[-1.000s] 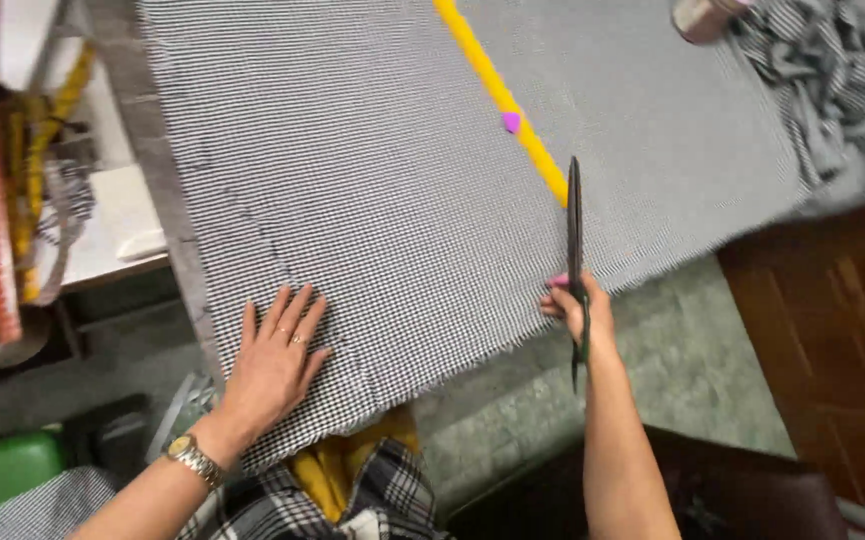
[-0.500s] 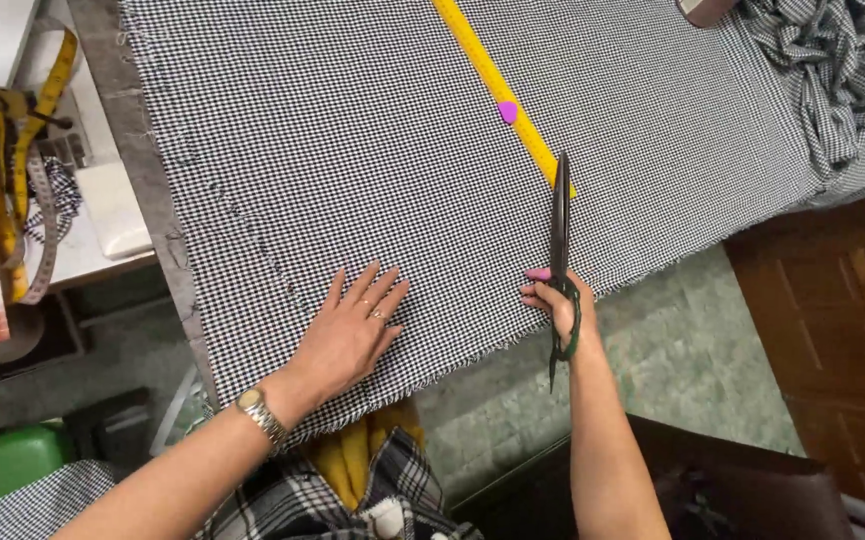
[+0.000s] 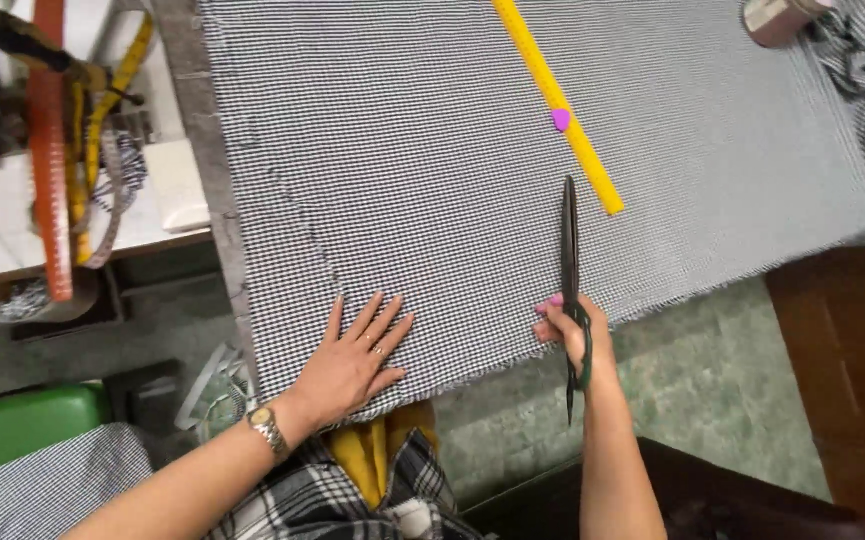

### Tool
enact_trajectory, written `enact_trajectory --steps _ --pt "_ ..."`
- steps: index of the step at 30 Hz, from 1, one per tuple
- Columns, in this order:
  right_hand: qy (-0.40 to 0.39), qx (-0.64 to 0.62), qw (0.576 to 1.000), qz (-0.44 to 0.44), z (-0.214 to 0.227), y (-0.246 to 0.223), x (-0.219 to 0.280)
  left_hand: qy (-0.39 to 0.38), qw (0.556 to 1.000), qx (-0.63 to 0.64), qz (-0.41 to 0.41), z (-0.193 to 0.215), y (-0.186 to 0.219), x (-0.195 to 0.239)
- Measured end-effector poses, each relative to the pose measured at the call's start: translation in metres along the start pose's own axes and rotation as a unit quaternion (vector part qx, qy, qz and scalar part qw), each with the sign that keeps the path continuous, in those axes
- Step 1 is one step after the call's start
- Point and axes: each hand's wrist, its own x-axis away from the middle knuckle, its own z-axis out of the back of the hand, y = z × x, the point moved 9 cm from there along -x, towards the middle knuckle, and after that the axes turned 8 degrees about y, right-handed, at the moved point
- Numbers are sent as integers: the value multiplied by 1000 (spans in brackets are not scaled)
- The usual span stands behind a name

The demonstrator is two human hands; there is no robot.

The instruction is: Cutting checkered fabric with scissors and marking it with a ruler and chalk on a workbench in a sewing factory.

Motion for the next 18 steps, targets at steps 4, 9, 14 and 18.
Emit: enact_trajectory --steps 4,9,14,18 --pt "4 31 999 -20 -20 2 37 54 998 -13 34 22 -17 38" --pt "-7 39 999 -11 -43 12 61 107 990 2 88 50 -41 77" --pt "-22 63 995 -67 -65 10 71 148 970 106 159 74 -62 92" --pt "-38 52 998 -26 -84 0 63 208 961 103 152 87 -68 93"
